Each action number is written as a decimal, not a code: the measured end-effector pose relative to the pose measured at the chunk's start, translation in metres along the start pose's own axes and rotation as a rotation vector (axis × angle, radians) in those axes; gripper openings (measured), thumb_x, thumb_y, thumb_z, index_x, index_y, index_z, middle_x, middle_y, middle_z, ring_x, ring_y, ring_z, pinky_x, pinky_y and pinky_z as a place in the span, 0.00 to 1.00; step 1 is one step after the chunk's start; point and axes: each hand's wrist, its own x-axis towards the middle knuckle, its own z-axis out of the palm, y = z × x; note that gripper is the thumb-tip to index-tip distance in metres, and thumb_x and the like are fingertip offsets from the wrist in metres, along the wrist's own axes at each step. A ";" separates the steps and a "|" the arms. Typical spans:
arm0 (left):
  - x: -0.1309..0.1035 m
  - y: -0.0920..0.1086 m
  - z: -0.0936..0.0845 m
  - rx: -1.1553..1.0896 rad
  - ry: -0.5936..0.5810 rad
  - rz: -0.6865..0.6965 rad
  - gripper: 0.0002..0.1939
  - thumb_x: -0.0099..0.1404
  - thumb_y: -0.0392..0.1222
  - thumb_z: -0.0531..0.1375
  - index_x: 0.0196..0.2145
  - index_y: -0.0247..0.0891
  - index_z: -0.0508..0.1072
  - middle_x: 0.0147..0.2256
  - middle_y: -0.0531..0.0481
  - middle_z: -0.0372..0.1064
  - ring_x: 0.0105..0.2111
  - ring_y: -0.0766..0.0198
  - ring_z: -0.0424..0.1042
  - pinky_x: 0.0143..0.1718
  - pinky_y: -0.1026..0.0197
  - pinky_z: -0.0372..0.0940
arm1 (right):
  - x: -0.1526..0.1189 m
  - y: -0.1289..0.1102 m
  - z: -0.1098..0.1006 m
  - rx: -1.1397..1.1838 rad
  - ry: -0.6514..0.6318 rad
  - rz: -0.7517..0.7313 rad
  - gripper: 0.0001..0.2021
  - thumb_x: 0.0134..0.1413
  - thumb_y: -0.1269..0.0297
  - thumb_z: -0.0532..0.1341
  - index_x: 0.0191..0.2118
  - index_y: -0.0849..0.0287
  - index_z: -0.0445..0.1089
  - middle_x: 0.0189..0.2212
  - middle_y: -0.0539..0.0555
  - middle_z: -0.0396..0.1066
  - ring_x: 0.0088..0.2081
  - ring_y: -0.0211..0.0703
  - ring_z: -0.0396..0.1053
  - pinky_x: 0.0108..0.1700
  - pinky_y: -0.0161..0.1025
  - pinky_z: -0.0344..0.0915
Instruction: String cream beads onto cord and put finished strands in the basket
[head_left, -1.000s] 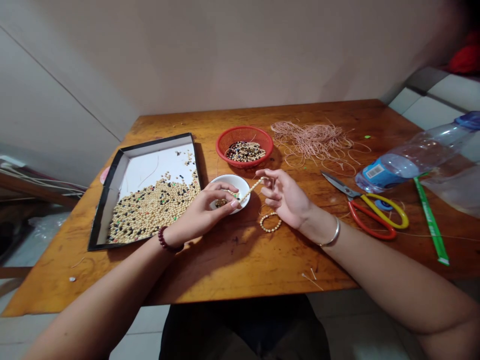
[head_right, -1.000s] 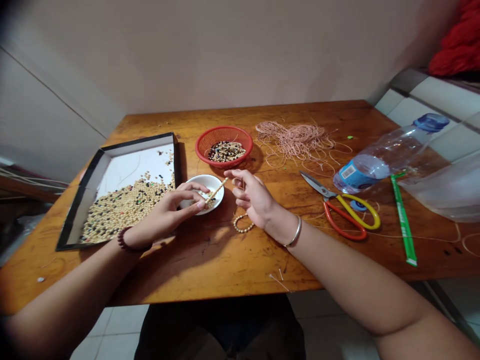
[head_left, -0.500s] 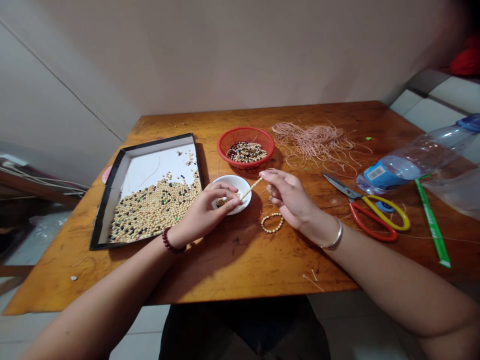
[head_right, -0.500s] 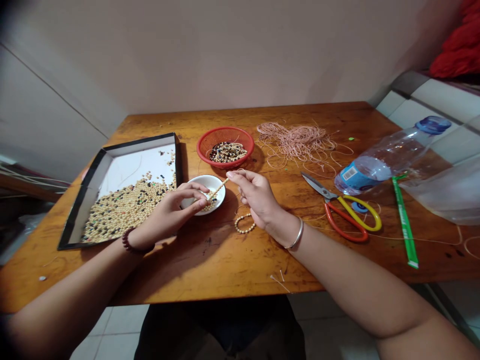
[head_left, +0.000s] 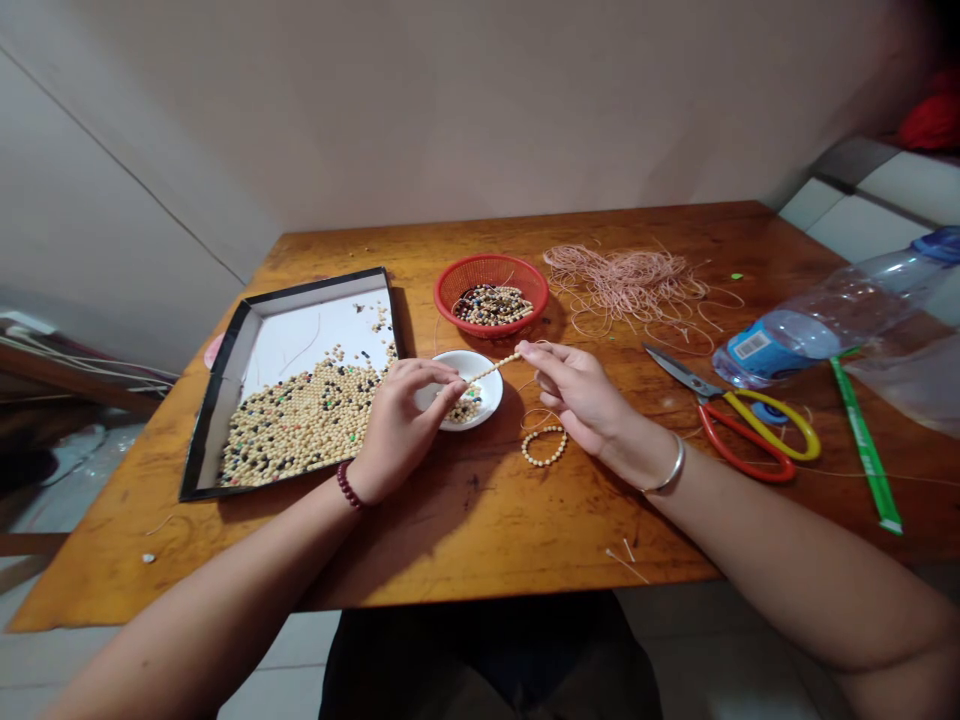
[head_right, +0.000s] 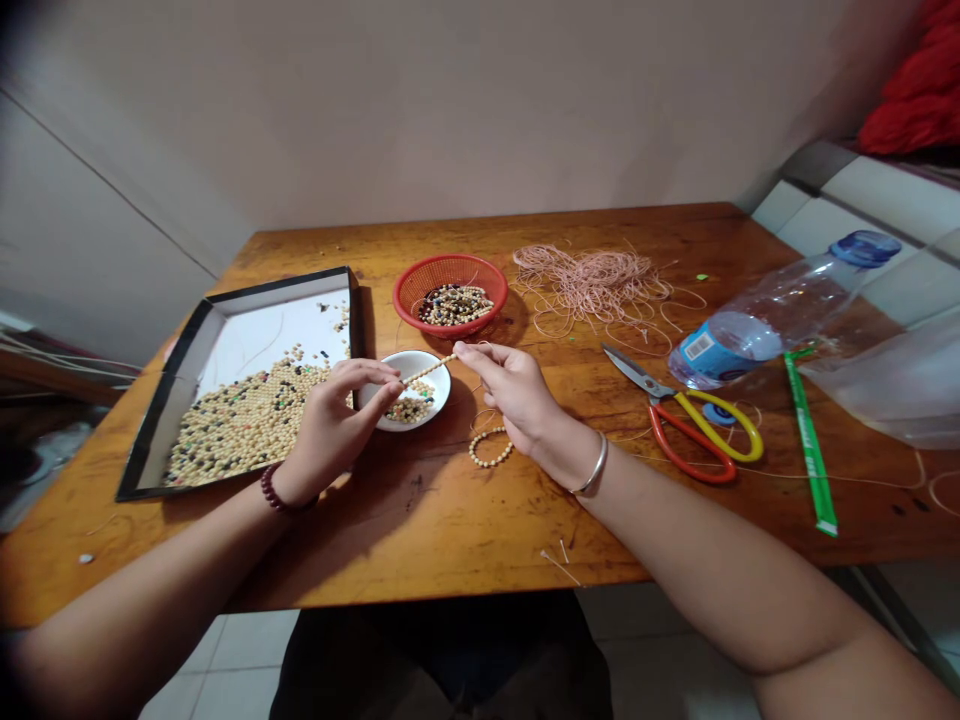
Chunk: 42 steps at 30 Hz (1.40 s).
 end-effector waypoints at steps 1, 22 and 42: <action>-0.001 0.000 0.000 0.023 0.018 0.012 0.07 0.63 0.43 0.61 0.33 0.37 0.75 0.36 0.47 0.73 0.40 0.61 0.70 0.45 0.55 0.64 | 0.000 0.000 0.000 0.017 -0.020 0.016 0.14 0.40 0.56 0.69 0.27 0.59 0.68 0.18 0.41 0.49 0.19 0.28 0.38 0.20 0.34 0.34; -0.007 0.005 0.000 0.176 0.112 0.235 0.05 0.59 0.38 0.64 0.36 0.40 0.77 0.34 0.49 0.72 0.36 0.65 0.71 0.39 0.61 0.68 | 0.003 0.006 -0.003 0.138 -0.077 0.149 0.16 0.40 0.58 0.70 0.28 0.59 0.65 0.19 0.40 0.45 0.19 0.28 0.37 0.19 0.33 0.32; -0.006 0.006 0.001 0.086 0.073 0.126 0.05 0.59 0.40 0.64 0.35 0.42 0.78 0.33 0.49 0.72 0.34 0.64 0.71 0.37 0.59 0.67 | 0.003 0.007 -0.004 0.103 -0.052 0.129 0.18 0.39 0.56 0.70 0.26 0.58 0.61 0.18 0.40 0.44 0.18 0.28 0.37 0.19 0.34 0.33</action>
